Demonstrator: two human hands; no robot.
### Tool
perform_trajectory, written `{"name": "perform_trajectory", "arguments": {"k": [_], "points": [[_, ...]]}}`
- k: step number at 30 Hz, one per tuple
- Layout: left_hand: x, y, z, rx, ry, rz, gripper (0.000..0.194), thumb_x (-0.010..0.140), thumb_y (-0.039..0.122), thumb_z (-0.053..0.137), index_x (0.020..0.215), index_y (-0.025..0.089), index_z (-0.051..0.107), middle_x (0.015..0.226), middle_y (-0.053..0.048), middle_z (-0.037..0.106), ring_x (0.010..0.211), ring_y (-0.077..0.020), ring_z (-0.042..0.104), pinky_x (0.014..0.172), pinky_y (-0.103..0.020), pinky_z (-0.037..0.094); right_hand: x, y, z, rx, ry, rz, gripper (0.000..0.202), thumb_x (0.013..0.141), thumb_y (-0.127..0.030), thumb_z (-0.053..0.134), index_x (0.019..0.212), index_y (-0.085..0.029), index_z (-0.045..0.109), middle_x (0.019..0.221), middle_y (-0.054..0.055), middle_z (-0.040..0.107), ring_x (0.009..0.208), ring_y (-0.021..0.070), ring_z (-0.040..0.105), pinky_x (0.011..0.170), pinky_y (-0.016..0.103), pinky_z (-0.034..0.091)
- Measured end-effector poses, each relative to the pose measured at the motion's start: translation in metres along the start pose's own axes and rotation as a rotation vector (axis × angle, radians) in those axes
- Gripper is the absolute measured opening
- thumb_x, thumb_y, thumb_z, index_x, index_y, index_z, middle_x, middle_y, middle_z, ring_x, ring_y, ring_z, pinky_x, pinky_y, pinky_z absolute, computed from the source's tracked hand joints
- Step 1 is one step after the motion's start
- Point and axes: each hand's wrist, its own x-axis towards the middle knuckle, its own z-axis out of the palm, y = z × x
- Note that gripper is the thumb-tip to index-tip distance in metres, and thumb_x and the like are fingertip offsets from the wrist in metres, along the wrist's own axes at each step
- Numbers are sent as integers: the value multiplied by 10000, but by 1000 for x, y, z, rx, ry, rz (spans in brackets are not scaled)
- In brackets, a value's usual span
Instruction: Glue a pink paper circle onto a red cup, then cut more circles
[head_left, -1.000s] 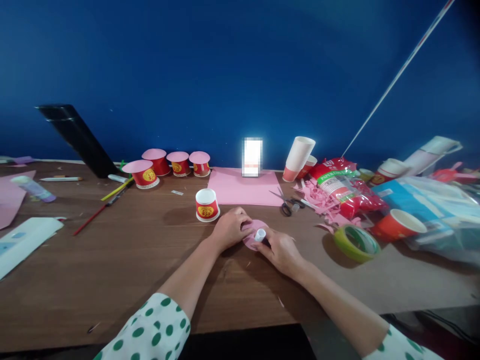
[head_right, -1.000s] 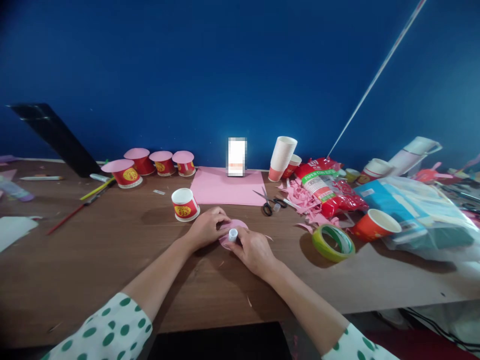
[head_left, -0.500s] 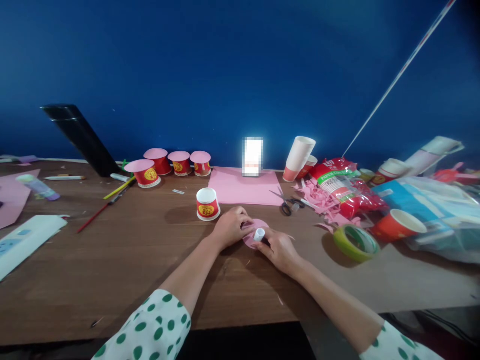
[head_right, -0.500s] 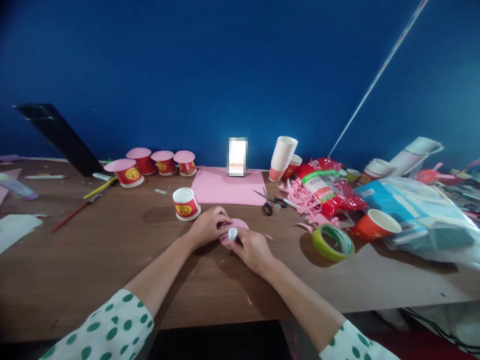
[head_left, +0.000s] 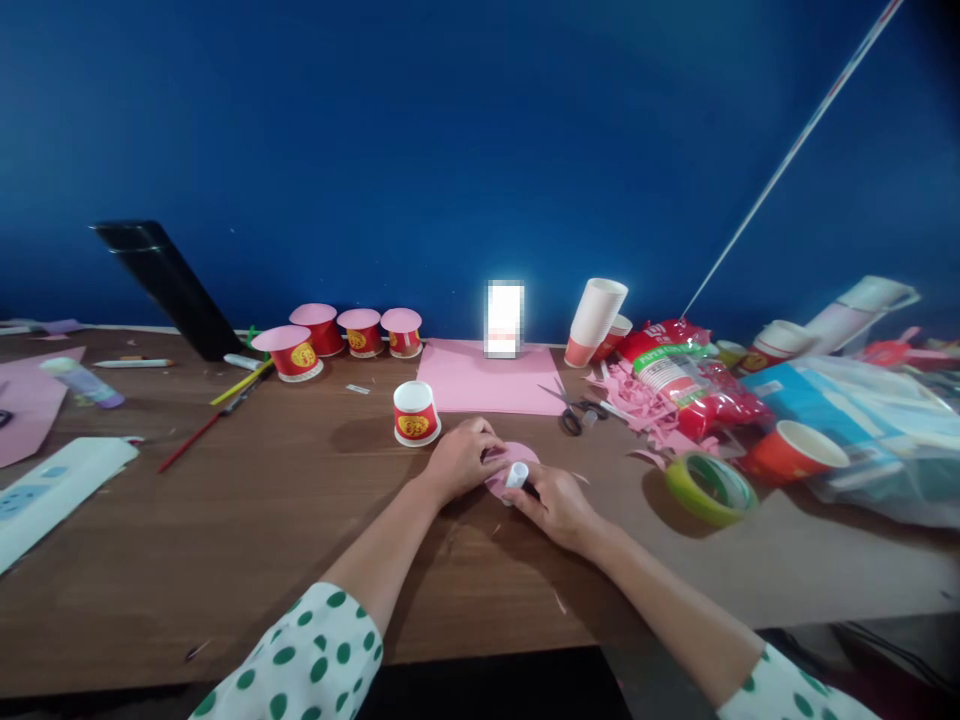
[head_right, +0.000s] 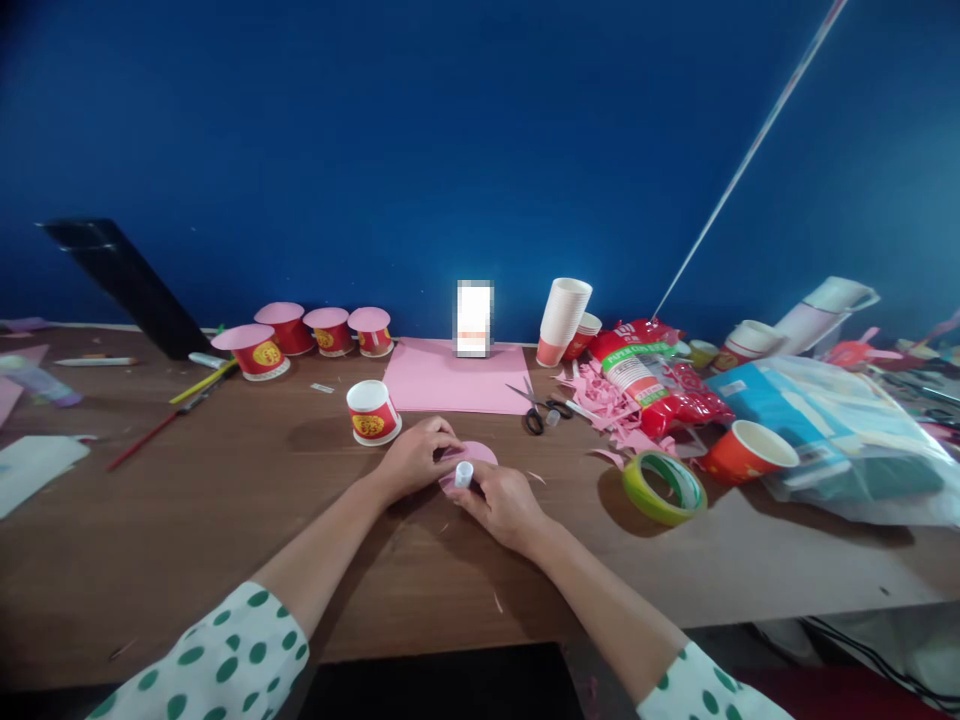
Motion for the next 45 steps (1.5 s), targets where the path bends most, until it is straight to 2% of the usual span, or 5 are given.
{"name": "perform_trajectory", "arguments": {"k": [7, 13, 30, 37, 45], "points": [[0, 0, -1, 9, -14, 0, 259, 738, 405, 576, 893, 224, 680, 900, -31, 575, 789, -144, 532, 714, -254, 428, -1, 2, -5, 311, 132, 82, 324, 884, -343, 374, 749, -155, 600, 683, 16, 633, 651, 147, 576, 633, 219, 428], [0, 3, -2, 20, -15, 6, 267, 754, 418, 552, 891, 230, 681, 894, -32, 570, 791, -146, 530, 699, -249, 426, -1, 2, -2, 177, 119, 39, 238, 856, -325, 432, 941, -162, 583, 863, 58, 651, 780, 186, 592, 703, 252, 421], [0, 2, -1, 21, 3, 0, 262, 751, 418, 555, 890, 236, 682, 887, -30, 574, 799, -150, 528, 712, -260, 427, -1, 3, 1, -51, 39, 60, 173, 795, -311, 483, 756, -163, 564, 641, 6, 594, 549, 124, 506, 521, 204, 329], [0, 4, -2, 1, 1, -12, 226, 745, 385, 576, 876, 235, 681, 879, -31, 577, 789, -149, 534, 711, -261, 426, -2, 10, 2, 193, 250, 182, 299, 868, -326, 385, 680, -160, 547, 629, 11, 598, 573, 122, 537, 554, 201, 386], [0, 3, 0, 13, -4, -7, 217, 761, 372, 557, 871, 228, 676, 880, -31, 580, 780, -149, 533, 689, -262, 425, 0, 0, -2, 106, 185, 110, 168, 836, -271, 451, 855, -179, 590, 782, 41, 649, 710, 168, 588, 641, 235, 420]]}}
